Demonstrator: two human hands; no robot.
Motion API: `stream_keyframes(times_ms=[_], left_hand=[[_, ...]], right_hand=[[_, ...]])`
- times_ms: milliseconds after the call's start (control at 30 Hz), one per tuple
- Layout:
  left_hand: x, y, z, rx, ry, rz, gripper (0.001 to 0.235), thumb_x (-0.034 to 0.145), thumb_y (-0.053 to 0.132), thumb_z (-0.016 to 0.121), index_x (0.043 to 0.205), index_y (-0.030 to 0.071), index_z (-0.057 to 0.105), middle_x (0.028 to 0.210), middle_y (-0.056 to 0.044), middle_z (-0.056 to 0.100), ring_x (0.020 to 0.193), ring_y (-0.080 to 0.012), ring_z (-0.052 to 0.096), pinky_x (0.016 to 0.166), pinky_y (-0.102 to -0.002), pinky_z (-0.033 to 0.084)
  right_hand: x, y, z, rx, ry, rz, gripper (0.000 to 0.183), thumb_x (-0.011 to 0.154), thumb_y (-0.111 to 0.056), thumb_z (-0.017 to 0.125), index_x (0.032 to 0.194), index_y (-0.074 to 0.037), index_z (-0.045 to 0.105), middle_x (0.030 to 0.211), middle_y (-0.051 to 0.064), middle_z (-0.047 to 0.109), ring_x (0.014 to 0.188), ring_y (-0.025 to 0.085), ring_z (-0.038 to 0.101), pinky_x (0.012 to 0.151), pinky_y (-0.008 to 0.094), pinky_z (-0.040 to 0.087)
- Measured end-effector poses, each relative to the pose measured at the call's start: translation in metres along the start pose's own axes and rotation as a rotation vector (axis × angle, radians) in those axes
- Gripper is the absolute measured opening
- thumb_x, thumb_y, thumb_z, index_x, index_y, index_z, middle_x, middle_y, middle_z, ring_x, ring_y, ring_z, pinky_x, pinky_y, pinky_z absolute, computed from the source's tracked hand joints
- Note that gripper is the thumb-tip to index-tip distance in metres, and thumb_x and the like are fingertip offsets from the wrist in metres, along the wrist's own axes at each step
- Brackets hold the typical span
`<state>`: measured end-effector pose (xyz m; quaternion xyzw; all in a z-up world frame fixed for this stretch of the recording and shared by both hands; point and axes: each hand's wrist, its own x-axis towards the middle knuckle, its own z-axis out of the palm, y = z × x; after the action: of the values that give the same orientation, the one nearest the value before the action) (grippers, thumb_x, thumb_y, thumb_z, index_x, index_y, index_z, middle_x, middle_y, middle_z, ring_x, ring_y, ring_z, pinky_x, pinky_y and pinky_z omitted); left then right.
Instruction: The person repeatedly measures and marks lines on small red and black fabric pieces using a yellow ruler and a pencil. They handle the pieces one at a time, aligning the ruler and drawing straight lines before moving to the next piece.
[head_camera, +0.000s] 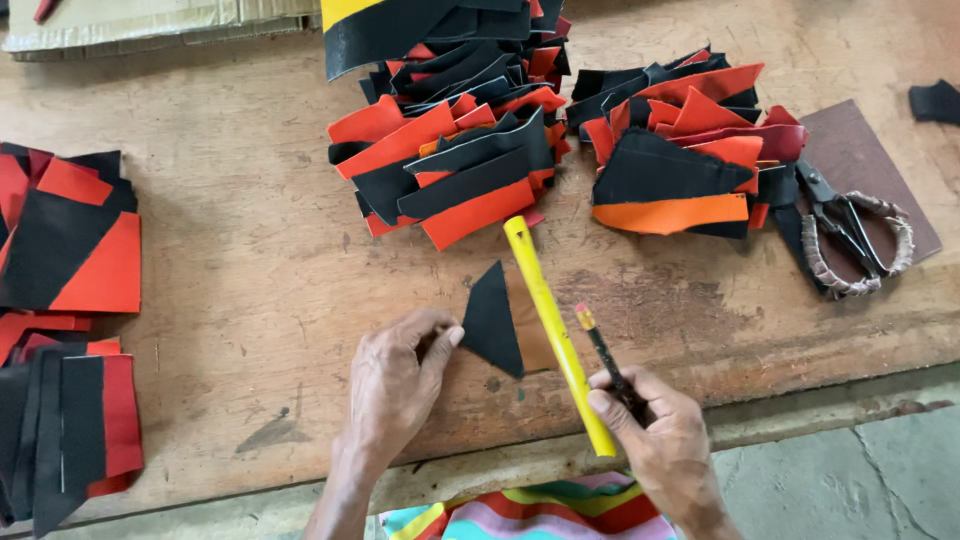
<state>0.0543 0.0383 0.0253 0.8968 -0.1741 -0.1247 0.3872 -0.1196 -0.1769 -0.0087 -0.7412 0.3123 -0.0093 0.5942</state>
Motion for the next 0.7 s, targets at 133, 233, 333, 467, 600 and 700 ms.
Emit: stream_keyframes(times_ms=[133,233,333,467,600,700], left_hand=[[0.004,0.0,0.016,0.065,0.083,0.232,0.035,0.091,0.025,0.071,0.123,0.011,0.07,0.128,-0.011,0.062,0.108,-0.0289,0.063,0.091,-0.039,0.055],[0.004,0.002,0.026,0.223,0.112,0.546,0.048,0.088,0.026,0.074,0.133,0.009,0.067,0.147,-0.014,0.054,0.137,-0.038,0.047,0.113,-0.05,0.037],[0.009,0.003,0.035,0.244,0.108,0.545,0.058,0.086,0.032,0.076,0.135,0.005,0.063,0.15,-0.018,0.052,0.141,-0.0386,0.04,0.115,-0.051,0.029],[0.006,-0.001,0.043,0.129,0.174,0.415,0.076,0.081,0.043,0.077,0.138,-0.004,0.056,0.15,-0.019,0.048,0.14,-0.0396,0.041,0.114,-0.05,0.033],[0.004,-0.005,0.044,0.185,0.149,0.375,0.069,0.083,0.043,0.077,0.136,0.002,0.06,0.148,-0.01,0.053,0.14,-0.0353,0.045,0.116,-0.049,0.034],[0.004,-0.004,0.042,0.206,0.128,0.416,0.056,0.092,0.03,0.073,0.141,0.006,0.061,0.151,-0.007,0.054,0.142,-0.0353,0.044,0.118,-0.047,0.034]], right_hand=[[-0.005,-0.005,0.019,-0.185,0.024,-0.002,0.025,0.087,-0.028,0.074,0.099,-0.007,0.079,0.063,0.003,0.066,0.053,0.013,0.058,0.046,0.029,0.047],[-0.008,-0.006,0.032,-0.349,0.069,-0.237,0.036,0.083,-0.037,0.076,0.099,-0.005,0.075,0.068,0.003,0.068,0.06,0.014,0.064,0.051,0.03,0.052],[-0.011,-0.006,0.031,-0.575,0.039,-0.524,0.053,0.078,-0.049,0.077,0.107,-0.005,0.069,0.083,0.005,0.068,0.069,0.018,0.069,0.057,0.032,0.057],[-0.019,0.002,0.018,-0.58,-0.08,-0.56,0.07,0.076,-0.049,0.08,0.126,-0.003,0.064,0.091,0.01,0.065,0.069,0.024,0.07,0.057,0.036,0.056],[-0.019,0.007,0.017,-0.52,-0.156,-0.477,0.07,0.078,-0.043,0.081,0.134,-0.006,0.062,0.094,0.007,0.065,0.068,0.019,0.072,0.057,0.033,0.059],[-0.018,0.008,0.017,-0.528,-0.128,-0.584,0.068,0.078,-0.041,0.082,0.132,-0.006,0.063,0.092,0.007,0.065,0.068,0.02,0.071,0.057,0.034,0.059]])
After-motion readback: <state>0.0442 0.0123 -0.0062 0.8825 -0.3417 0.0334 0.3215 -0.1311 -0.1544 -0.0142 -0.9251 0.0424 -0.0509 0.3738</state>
